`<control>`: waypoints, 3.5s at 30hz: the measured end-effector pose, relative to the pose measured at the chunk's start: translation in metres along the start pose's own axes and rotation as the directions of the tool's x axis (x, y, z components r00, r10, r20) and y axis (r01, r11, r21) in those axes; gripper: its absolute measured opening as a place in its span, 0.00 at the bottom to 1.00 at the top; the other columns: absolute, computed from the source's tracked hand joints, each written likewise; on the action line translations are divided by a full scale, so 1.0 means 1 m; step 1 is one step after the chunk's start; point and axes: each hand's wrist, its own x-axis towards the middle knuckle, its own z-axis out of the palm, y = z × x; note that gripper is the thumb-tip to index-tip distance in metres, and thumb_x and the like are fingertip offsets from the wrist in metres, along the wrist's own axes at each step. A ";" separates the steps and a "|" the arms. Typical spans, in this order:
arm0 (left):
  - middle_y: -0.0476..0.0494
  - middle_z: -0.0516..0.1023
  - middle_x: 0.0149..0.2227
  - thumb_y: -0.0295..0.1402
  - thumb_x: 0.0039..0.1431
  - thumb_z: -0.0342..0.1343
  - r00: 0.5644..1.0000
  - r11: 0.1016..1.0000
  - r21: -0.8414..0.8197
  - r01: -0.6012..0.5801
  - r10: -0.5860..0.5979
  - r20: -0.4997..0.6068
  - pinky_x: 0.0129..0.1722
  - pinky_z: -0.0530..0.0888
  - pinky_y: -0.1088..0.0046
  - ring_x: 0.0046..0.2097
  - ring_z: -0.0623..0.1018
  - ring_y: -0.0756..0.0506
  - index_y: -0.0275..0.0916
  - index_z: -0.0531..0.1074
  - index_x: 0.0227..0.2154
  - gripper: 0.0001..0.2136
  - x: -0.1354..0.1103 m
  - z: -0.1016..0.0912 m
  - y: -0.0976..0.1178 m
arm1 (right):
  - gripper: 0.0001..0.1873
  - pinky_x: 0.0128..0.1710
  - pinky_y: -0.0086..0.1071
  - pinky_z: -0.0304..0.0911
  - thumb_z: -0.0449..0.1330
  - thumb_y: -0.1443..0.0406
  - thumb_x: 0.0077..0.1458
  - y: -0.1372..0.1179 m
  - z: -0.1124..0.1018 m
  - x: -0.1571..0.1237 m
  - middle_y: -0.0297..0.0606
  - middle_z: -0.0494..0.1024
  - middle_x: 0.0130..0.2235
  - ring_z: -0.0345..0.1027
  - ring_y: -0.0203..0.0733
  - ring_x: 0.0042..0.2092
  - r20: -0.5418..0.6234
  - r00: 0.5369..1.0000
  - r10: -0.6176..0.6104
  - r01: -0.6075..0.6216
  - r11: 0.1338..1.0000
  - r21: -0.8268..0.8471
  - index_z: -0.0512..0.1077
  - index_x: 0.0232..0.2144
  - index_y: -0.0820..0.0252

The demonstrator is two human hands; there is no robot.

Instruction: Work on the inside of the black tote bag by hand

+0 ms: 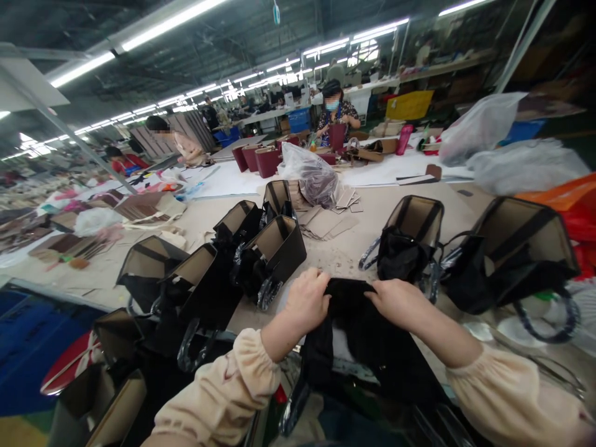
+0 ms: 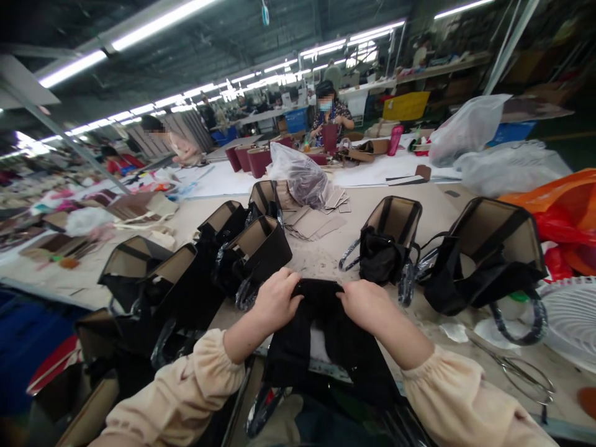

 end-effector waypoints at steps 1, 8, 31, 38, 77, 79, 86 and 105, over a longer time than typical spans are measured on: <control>0.43 0.65 0.44 0.34 0.52 0.56 0.999 1.000 0.003 -0.023 0.023 -0.043 0.48 0.67 0.67 0.48 0.67 0.43 0.42 0.64 0.41 0.13 0.000 0.000 0.001 | 0.15 0.33 0.36 0.62 0.51 0.57 0.54 0.000 0.001 -0.001 0.48 0.77 0.30 0.72 0.49 0.34 -0.013 1.000 0.004 -0.004 1.000 -0.001 0.74 0.28 0.59; 0.43 0.60 0.44 0.36 0.48 0.61 0.976 0.993 0.027 -0.116 0.119 -0.183 0.47 0.66 0.65 0.47 0.65 0.42 0.40 0.66 0.37 0.14 -0.003 0.008 0.008 | 0.15 0.35 0.36 0.62 0.52 0.58 0.54 -0.003 0.009 -0.008 0.48 0.77 0.31 0.72 0.49 0.36 -0.098 0.995 0.034 -0.036 0.999 -0.018 0.74 0.30 0.60; 0.36 0.77 0.41 0.29 0.55 0.43 0.996 0.998 -0.019 -0.063 0.064 0.060 0.42 0.70 0.72 0.44 0.75 0.43 0.33 0.72 0.40 0.14 -0.024 0.020 -0.012 | 0.21 0.41 0.32 0.63 0.54 0.61 0.55 -0.107 0.103 -0.028 0.48 0.76 0.41 0.71 0.45 0.43 -0.358 0.783 0.509 -0.173 0.730 0.661 0.65 0.48 0.67; 0.36 0.76 0.42 0.29 0.55 0.43 0.995 0.997 -0.055 -0.058 0.063 0.074 0.44 0.69 0.73 0.45 0.75 0.43 0.33 0.71 0.40 0.15 -0.019 0.023 -0.012 | 0.15 0.39 0.31 0.63 0.52 0.59 0.56 -0.103 0.103 -0.019 0.44 0.76 0.40 0.71 0.42 0.40 -0.419 0.720 0.553 -0.156 0.717 0.679 0.67 0.42 0.63; 0.45 0.77 0.36 0.31 0.55 0.48 0.996 0.959 -0.279 -0.049 0.068 0.060 0.39 0.69 0.72 0.39 0.75 0.44 0.39 0.70 0.39 0.11 -0.021 0.020 -0.003 | 0.07 0.29 0.32 0.62 0.50 0.65 0.57 -0.083 0.118 0.003 0.39 0.75 0.30 0.70 0.43 0.31 -0.575 0.745 0.338 0.105 0.792 0.602 0.67 0.35 0.58; 0.46 0.76 0.37 0.32 0.53 0.50 0.998 0.952 -0.301 -0.058 0.053 -0.024 0.40 0.70 0.72 0.39 0.75 0.45 0.41 0.68 0.42 0.12 -0.021 0.022 -0.003 | 0.08 0.25 0.32 0.60 0.50 0.63 0.57 -0.083 0.108 -0.002 0.39 0.74 0.28 0.70 0.44 0.28 -0.522 0.765 0.376 0.015 0.801 0.599 0.66 0.37 0.59; 0.47 0.70 0.40 0.31 0.49 0.56 0.951 0.950 -0.278 -0.143 0.054 -0.305 0.35 0.72 0.75 0.36 0.73 0.50 0.41 0.65 0.39 0.13 -0.012 0.028 -0.006 | 0.05 0.32 0.31 0.63 0.52 0.66 0.56 -0.080 0.106 0.003 0.38 0.73 0.35 0.70 0.40 0.34 -0.653 0.662 0.368 0.224 0.734 0.641 0.66 0.35 0.59; 0.48 0.71 0.44 0.33 0.54 0.56 0.910 0.954 0.236 -0.186 0.258 -0.325 0.38 0.71 0.73 0.39 0.75 0.48 0.40 0.69 0.31 0.03 0.014 0.023 0.009 | 0.13 0.38 0.34 0.67 0.50 0.65 0.57 -0.073 0.118 0.013 0.41 0.75 0.37 0.71 0.41 0.37 -0.695 0.603 0.392 0.344 0.658 0.670 0.65 0.45 0.62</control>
